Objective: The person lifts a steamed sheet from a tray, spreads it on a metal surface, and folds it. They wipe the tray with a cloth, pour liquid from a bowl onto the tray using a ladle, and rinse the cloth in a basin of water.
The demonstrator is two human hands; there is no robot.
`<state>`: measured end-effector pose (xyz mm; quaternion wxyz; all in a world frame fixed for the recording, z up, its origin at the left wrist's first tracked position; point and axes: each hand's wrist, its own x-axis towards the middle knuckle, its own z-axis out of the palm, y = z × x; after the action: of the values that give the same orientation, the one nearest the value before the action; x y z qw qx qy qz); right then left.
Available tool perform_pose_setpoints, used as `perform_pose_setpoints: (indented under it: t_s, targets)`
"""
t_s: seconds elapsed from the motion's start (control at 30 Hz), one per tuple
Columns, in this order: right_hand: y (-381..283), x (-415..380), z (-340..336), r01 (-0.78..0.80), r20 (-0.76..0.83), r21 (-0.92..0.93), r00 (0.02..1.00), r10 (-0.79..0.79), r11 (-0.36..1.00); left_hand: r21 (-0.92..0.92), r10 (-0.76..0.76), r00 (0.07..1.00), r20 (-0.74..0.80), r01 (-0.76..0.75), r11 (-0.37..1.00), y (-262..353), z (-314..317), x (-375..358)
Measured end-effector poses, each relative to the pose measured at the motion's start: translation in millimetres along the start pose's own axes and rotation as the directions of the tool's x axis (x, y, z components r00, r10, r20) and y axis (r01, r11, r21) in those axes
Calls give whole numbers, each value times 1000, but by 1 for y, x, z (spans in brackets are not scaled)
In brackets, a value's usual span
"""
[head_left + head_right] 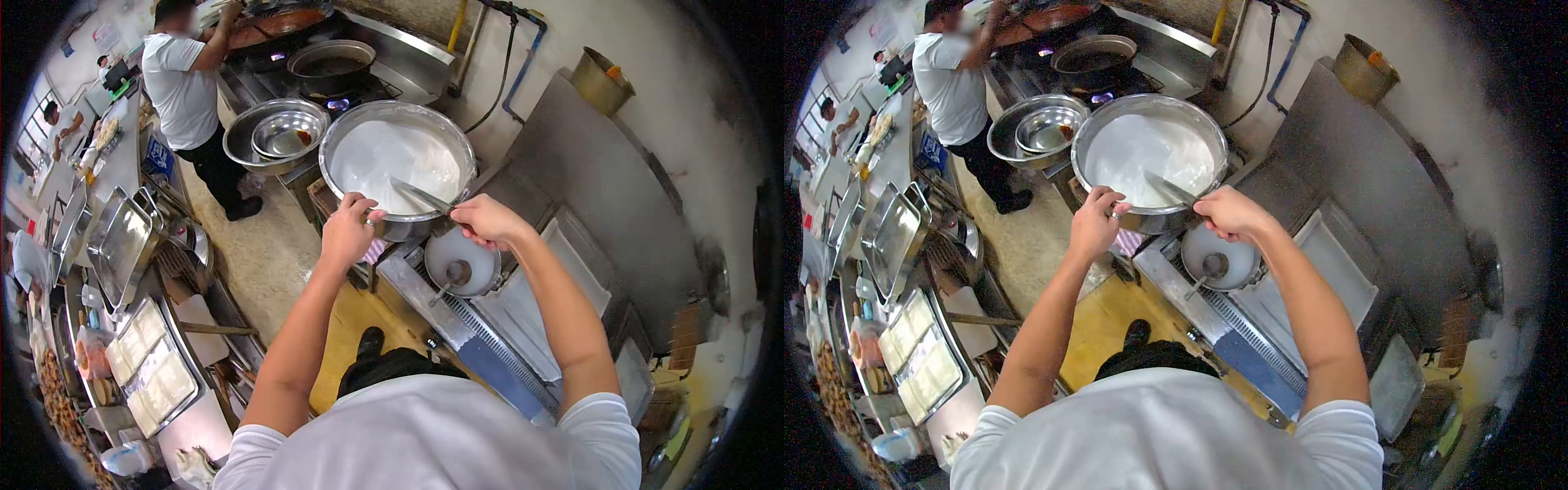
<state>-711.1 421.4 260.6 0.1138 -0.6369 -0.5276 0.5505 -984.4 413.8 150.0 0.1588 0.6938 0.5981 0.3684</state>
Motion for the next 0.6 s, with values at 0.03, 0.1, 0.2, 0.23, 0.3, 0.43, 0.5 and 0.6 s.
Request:
perform_pose_setpoints:
  t_s: [0.03, 0.1, 0.2, 0.23, 0.3, 0.43, 0.5, 0.6]
  targets:
    - [6, -5, 1, 6, -12, 47, 1000, -6, 999, 4, -2, 1000, 5, 2, 1000, 0, 0, 0]
    - [19, -12, 4, 38, -48, 103, 998, -33, 994, 14, -4, 1000, 13, 4, 1000, 3, -1, 0]
    - [32, -28, 13, 100, -109, 166, 991, -83, 981, 30, -5, 1000, 21, 4, 1000, 3, 1, 0]
    - [42, -29, 14, 124, -116, 216, 988, -100, 969, 39, -6, 1000, 21, 5, 999, 4, 1, 0]
    - [58, -32, 17, 167, -132, 313, 982, -132, 935, 55, -11, 1000, 21, 10, 998, 6, 1, -1]
    - [87, -38, 28, 280, -252, 292, 945, -209, 914, 77, -2, 1000, 27, 0, 997, 4, 3, 0]
    - [107, -38, 32, 380, -314, 184, 897, -312, 906, 99, 12, 999, 31, -16, 995, 6, 3, 0]
    - [129, -48, 45, 533, -440, 5, 761, -476, 846, 252, 75, 995, -58, -58, 966, 13, 10, -3]
